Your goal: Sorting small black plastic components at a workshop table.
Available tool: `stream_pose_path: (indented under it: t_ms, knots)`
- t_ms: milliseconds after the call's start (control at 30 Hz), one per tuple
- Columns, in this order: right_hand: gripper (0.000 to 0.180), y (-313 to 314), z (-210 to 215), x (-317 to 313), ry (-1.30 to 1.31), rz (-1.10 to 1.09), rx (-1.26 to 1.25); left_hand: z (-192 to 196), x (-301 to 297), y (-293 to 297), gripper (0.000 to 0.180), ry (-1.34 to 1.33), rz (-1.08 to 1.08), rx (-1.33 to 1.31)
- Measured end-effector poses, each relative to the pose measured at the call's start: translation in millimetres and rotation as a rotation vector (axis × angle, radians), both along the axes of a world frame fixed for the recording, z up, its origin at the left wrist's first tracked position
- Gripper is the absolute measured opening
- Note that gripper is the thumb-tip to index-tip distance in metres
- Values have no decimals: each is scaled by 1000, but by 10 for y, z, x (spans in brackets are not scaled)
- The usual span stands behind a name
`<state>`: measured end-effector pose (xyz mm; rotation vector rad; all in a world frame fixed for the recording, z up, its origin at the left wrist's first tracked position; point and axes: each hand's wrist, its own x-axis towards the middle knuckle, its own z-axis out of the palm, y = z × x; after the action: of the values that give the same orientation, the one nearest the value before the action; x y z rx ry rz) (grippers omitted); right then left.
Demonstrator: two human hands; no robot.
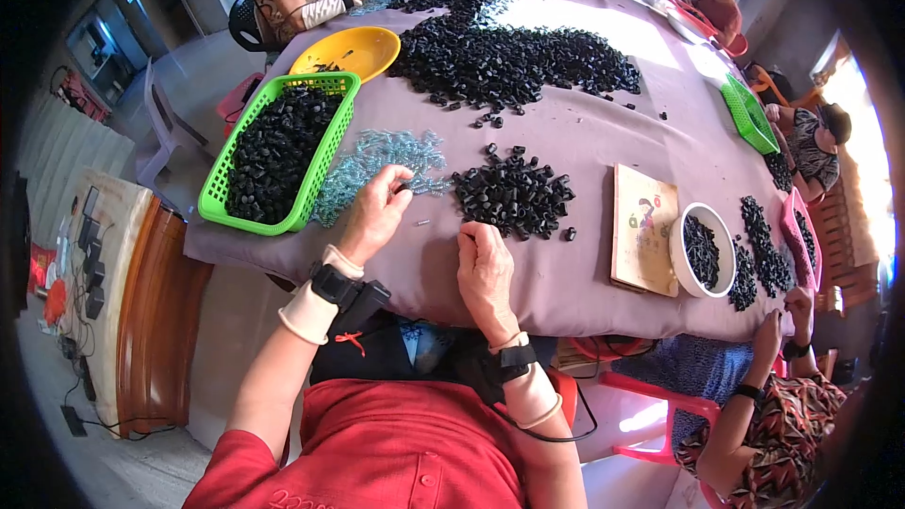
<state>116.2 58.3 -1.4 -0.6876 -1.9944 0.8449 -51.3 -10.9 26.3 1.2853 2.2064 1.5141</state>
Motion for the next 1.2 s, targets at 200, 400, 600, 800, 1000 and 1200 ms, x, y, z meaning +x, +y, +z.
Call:
stream_pose_path:
  t_ms: [200, 400, 600, 800, 1000, 1200]
  knots:
    - [6, -80, 112, -55, -108, 19, -28, -49, 95, -170, 12, 265, -99, -168]
    - [6, -151, 190, -141, -171, 19, -7, -105, 296, -89, 11, 472, -30, -390]
    - [9, -119, 114, -226, -31, 92, -190, -78, 245, -221, 11, 219, -203, -74]
    - [11, -133, 261, -200, -108, 156, -428, -46, 333, -239, 13, 201, -209, -42]
    - [13, -18, 211, -175, -178, 199, -652, -123, 362, -188, 20, -126, -195, 45]
    - [11, -54, 80, -153, -7, 169, -543, -64, 347, -199, 16, -423, -215, -81]
